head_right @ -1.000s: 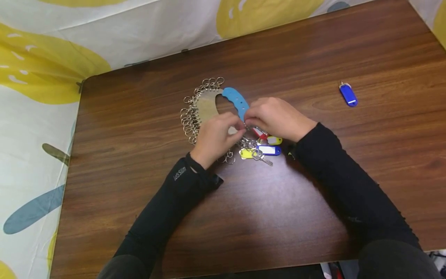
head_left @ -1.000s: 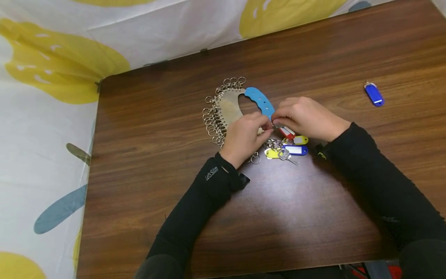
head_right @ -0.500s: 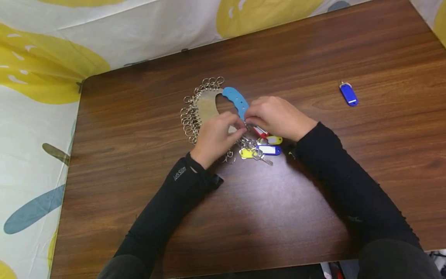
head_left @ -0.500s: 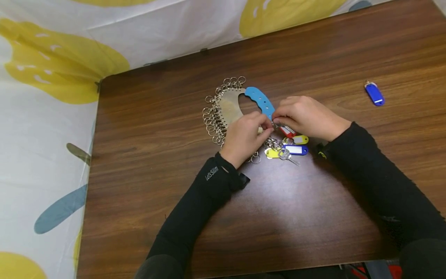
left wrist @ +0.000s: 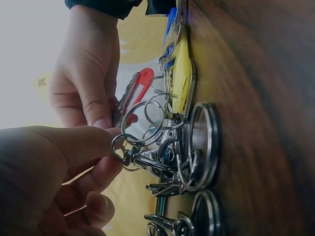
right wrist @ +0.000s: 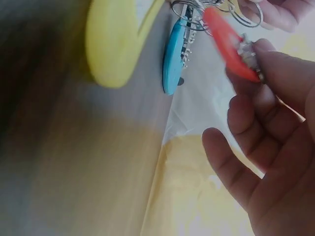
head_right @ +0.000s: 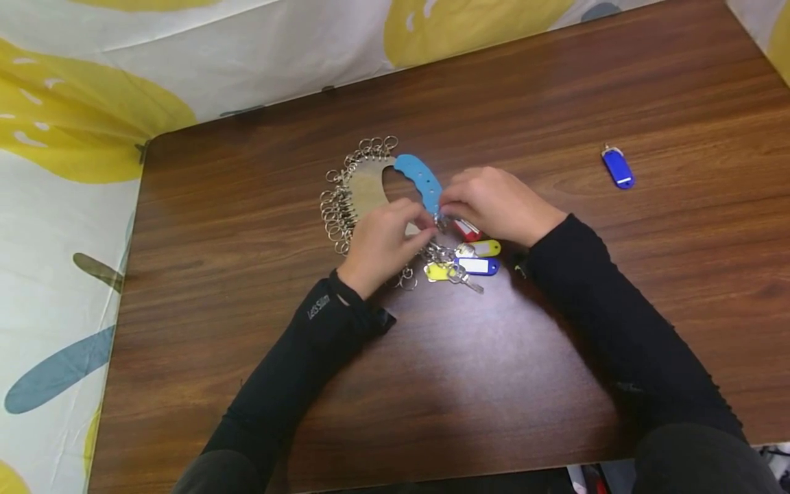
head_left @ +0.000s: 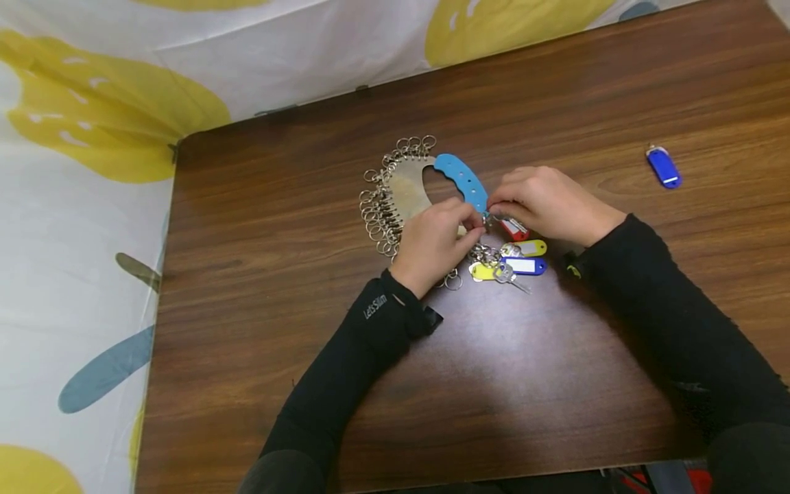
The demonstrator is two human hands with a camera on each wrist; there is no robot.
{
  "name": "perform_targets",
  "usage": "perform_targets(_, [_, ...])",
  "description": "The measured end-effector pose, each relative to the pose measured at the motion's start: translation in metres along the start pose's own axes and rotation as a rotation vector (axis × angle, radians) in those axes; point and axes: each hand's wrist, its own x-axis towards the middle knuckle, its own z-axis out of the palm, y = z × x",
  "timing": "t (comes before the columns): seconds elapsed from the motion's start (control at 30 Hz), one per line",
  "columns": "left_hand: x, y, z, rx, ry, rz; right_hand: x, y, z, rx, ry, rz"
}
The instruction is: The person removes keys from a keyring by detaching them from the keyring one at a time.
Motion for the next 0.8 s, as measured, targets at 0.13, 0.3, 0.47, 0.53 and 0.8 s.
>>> perform_targets(0.13, [0.000,-0.001,0.001,-0.002,0.001,0.001,-0.002,0.006,-0.003,0.004,-0.007,0.043])
perform_targets(0.3, [0.000,-0.001,0.001,-0.003,0.005,-0.003,-0.008,0.021,-0.013,-0.010,-0.012,0.124])
perform_targets(0.47, [-0.001,0.000,0.001,-0.003,-0.005,-0.013,-0.021,0.040,-0.030,-0.066,0.023,0.215])
perform_targets(0.53, [-0.001,0.001,0.000,-0.001,-0.011,-0.016,-0.028,0.047,-0.039,-0.079,0.034,0.266])
perform_targets(0.8, [-0.001,0.000,0.000,0.004,-0.028,-0.027,-0.054,0.077,-0.067,-0.105,0.029,0.475])
